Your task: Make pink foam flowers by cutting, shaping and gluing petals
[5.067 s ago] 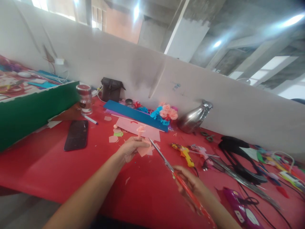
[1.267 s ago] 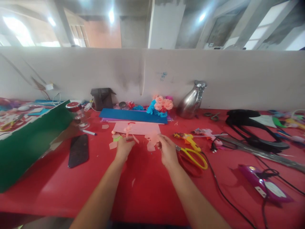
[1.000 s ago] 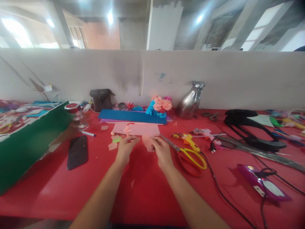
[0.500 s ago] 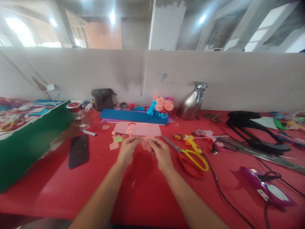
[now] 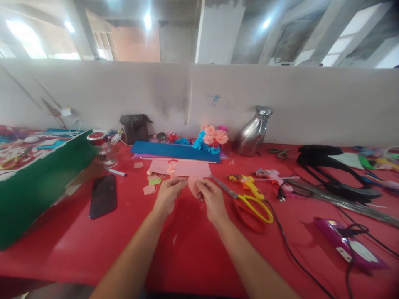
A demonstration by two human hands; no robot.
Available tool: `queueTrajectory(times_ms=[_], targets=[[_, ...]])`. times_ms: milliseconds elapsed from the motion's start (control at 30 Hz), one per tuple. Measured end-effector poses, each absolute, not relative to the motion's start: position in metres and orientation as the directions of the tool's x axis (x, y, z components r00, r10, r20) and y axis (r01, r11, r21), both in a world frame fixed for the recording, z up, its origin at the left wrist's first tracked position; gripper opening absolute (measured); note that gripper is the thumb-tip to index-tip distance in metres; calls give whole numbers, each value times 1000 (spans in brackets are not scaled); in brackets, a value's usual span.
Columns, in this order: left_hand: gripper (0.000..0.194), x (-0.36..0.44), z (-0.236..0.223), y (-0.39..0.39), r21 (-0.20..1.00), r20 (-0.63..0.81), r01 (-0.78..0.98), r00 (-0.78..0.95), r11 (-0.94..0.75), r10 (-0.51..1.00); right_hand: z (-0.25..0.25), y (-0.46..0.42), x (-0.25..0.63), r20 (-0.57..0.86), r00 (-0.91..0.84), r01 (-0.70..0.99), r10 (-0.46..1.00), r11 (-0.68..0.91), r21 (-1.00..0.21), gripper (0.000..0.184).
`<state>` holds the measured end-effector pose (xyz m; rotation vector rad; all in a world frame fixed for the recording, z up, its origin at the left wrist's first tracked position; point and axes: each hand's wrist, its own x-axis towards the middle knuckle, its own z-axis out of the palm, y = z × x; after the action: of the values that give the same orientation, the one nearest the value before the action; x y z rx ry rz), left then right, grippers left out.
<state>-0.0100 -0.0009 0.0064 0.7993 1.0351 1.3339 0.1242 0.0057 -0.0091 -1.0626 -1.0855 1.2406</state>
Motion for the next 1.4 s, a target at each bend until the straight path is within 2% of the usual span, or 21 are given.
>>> queueTrajectory(times_ms=[567, 800, 1000, 1233, 1400], targets=[[21, -10, 8, -2, 926, -138, -360, -53, 110, 989, -8, 5, 124, -1, 8, -222, 1000, 1, -975, 25], [33, -8, 7, -3, 950, -83, -309, -96, 50, 992, -4, 4, 123, -16, -31, -211, 999, -23, -977, 21], [21, -9, 6, -5, 942, -86, -324, -4, 80, 996, -1, 0, 118, -36, -120, -164, 992, -56, -985, 14], [26, -11, 5, -3, 942, -89, -323, 19, 90, 996, 3, 4, 127, 54, -67, -235, 996, 37, -971, 13], [29, -11, 5, -3, 951, -105, -289, 35, 111, 994, 8, 4, 132, 81, -137, -176, 987, 56, -983, 18]])
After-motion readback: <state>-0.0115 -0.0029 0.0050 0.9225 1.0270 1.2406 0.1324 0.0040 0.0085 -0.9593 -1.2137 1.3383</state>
